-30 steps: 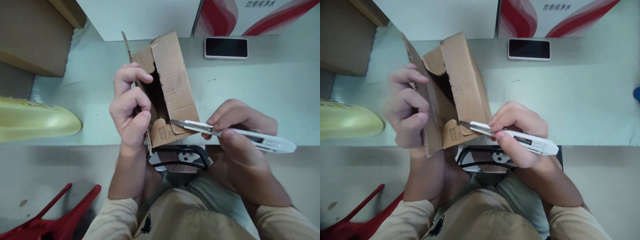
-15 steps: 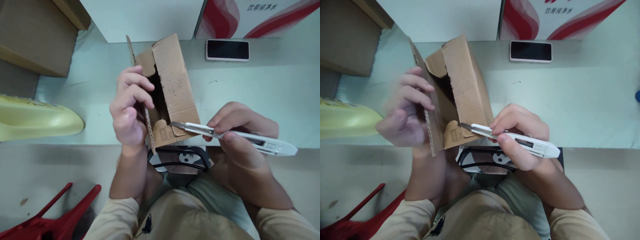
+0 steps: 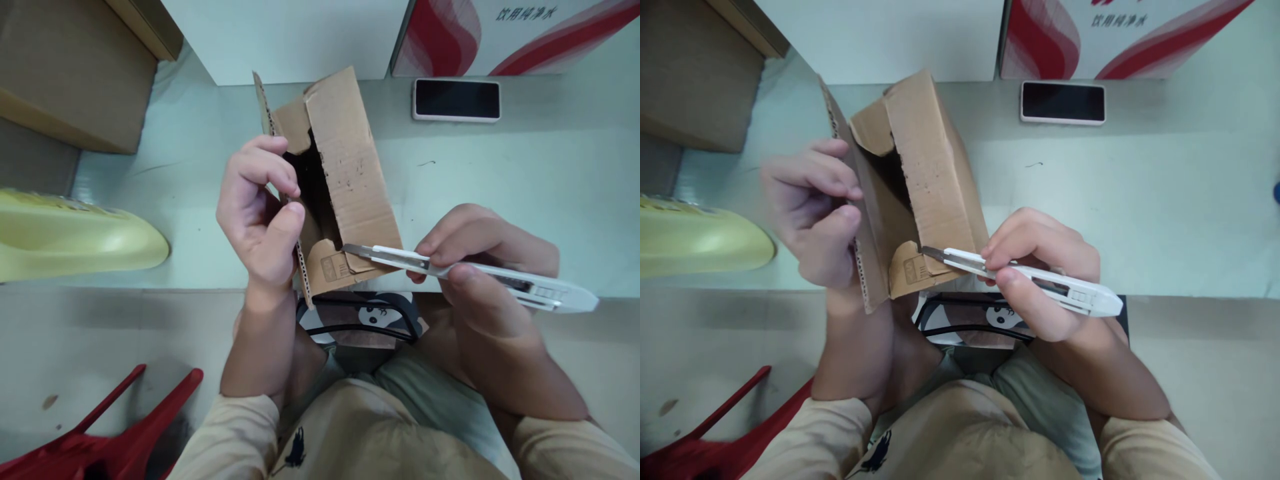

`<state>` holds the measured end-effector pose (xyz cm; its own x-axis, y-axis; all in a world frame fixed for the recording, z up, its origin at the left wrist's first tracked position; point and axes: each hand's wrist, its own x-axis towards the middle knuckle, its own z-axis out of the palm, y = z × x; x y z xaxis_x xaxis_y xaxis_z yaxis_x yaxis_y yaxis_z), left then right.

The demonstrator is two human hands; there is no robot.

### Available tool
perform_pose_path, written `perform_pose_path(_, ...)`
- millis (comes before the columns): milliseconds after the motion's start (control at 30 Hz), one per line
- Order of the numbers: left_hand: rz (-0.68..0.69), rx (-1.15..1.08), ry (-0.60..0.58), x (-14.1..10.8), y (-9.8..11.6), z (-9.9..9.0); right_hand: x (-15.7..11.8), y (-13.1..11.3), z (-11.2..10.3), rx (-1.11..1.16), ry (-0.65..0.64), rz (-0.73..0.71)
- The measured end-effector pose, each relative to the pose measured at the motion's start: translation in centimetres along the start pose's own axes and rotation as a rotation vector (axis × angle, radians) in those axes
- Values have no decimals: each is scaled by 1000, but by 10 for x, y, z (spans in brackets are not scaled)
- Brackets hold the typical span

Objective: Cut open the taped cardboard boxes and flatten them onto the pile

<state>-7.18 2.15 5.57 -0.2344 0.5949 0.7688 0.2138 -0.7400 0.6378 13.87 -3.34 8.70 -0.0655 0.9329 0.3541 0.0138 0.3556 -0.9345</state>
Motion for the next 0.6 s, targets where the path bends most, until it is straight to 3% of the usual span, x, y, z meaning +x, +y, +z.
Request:
perform_pose_path(133,-23,36,-23,0,0,-1,-1,-1,1,2,5,4)
perform_pose_path(400,132,57,-53,5,-12,-10,-2,1,-1,1,9,-19)
perform_pose_path(467,114,35,-106,5,-13,-12,-1,3,-2,8,-17,-50)
perform_pose_path(600,41,32,-57,3,-10,-12,0,4,-3,2,-29,-64)
